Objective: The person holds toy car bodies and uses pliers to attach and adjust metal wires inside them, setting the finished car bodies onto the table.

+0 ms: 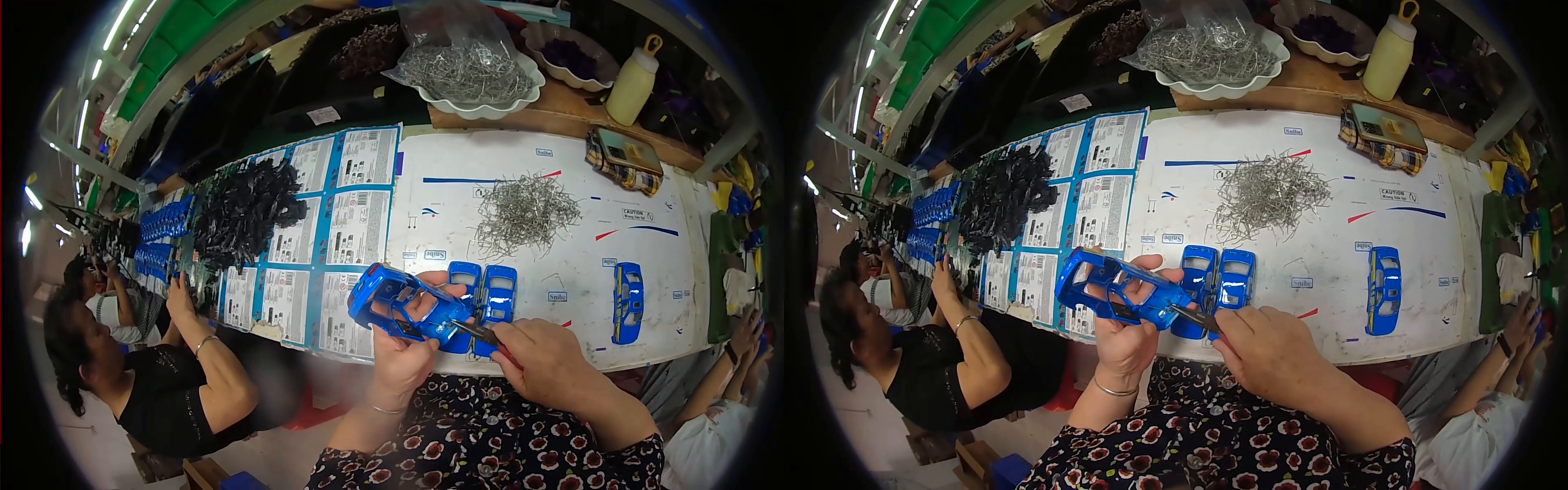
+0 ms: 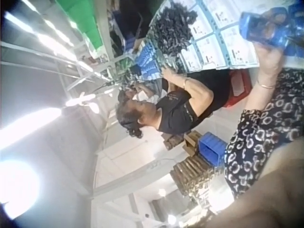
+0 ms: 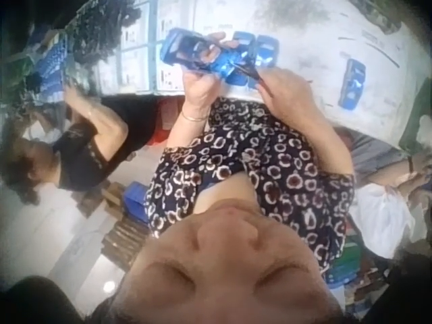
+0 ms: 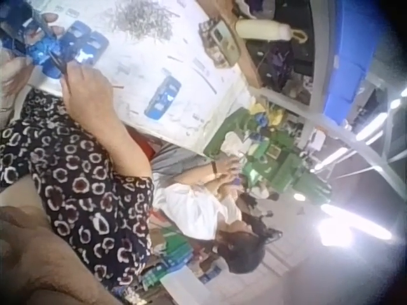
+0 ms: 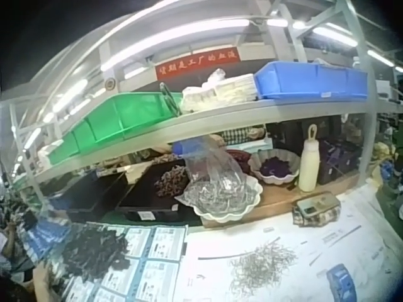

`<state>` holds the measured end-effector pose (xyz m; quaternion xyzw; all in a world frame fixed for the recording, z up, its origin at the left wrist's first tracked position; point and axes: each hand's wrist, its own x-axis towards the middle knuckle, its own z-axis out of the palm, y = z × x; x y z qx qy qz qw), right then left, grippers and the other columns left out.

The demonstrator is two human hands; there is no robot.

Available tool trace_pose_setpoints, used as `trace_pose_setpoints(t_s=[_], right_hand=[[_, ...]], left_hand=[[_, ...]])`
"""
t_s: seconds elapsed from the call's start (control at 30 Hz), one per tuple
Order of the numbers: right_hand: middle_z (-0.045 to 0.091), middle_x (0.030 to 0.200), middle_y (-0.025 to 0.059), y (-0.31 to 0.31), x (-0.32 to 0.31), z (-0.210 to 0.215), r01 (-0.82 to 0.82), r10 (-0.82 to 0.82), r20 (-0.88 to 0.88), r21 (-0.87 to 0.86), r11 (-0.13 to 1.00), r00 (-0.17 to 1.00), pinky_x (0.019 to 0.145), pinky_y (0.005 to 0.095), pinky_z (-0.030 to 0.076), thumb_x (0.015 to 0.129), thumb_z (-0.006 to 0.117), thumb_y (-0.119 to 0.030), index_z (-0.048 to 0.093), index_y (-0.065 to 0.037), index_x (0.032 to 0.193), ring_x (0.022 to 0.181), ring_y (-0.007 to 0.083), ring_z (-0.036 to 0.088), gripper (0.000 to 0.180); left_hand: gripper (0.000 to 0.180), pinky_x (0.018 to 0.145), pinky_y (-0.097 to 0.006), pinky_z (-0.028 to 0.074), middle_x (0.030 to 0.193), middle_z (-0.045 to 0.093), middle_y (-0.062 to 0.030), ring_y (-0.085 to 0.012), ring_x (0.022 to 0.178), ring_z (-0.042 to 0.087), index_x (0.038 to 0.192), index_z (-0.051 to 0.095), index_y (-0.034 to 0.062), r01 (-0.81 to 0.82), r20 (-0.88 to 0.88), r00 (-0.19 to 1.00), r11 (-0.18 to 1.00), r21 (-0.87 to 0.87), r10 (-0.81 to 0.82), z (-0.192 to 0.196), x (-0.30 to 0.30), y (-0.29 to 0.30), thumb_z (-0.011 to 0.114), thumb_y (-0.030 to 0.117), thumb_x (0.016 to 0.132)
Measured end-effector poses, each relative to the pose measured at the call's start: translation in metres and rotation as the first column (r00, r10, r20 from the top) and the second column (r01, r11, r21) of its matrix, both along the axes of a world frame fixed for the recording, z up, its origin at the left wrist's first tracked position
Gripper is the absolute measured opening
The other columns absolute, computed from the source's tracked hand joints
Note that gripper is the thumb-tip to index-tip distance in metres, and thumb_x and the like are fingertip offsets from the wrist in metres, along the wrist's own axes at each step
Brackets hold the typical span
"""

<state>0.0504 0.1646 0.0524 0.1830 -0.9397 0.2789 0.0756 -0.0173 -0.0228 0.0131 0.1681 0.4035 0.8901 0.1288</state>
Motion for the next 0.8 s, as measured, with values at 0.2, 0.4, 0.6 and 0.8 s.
trace_pose_setpoints(t_s=[0.2,0.4,0.6,0.8], right_hand=[[0.055,0.077,0.0081,0.0004,-0.0005,0.0007,-0.001,0.001,0.000,0.006,1.000,1.000,0.056,0.0333,0.045,0.077,0.067,-0.016,0.056,-0.003,0.100,0.064,0.0230,0.056,0.029],[0.054,0.075,0.0070,0.0033,-0.0023,0.0006,-0.008,0.009,-0.037,0.030,1.000,0.999,0.054,0.0333,0.044,0.077,0.067,-0.017,0.055,-0.004,0.098,0.063,0.0221,0.054,0.027],[0.053,0.074,0.0062,0.0033,-0.0028,0.0024,-0.024,0.027,-0.029,0.078,0.997,0.999,0.054,0.0332,0.044,0.077,0.066,-0.018,0.054,-0.006,0.094,0.063,0.0213,0.054,0.024],[0.053,0.075,0.0060,0.0023,-0.0047,0.0015,-0.036,0.040,-0.038,0.093,0.995,0.999,0.054,0.0332,0.044,0.077,0.066,-0.019,0.054,-0.005,0.094,0.063,0.0211,0.054,0.025]], left_hand=[[0.068,0.091,-0.052,0.050,0.130,0.042,-0.0205,-0.0367,0.122,0.046,0.131,0.035,0.0040,0.021,-0.010,1.000,0.999,0.042,-0.020,-0.0008,0.0004,0.0000,0.045,-0.017,0.067],[0.065,0.091,-0.050,0.050,0.129,0.043,-0.0196,-0.0354,0.121,0.047,0.131,0.035,0.0046,0.001,0.003,1.000,1.000,0.022,-0.001,0.0053,0.0034,0.0031,0.045,-0.017,0.071],[0.065,0.091,-0.047,0.050,0.122,0.045,-0.0180,-0.0328,0.113,0.054,0.134,0.030,0.0056,-0.091,-0.025,0.996,0.989,-0.121,0.089,0.0025,0.0057,0.0061,0.039,-0.020,0.075],[0.070,0.091,-0.043,0.050,0.119,0.046,-0.0187,-0.0309,0.107,0.057,0.138,0.020,0.0104,-0.164,-0.079,0.985,0.972,-0.168,0.152,-0.0027,0.0075,0.0091,0.029,-0.020,0.076]])
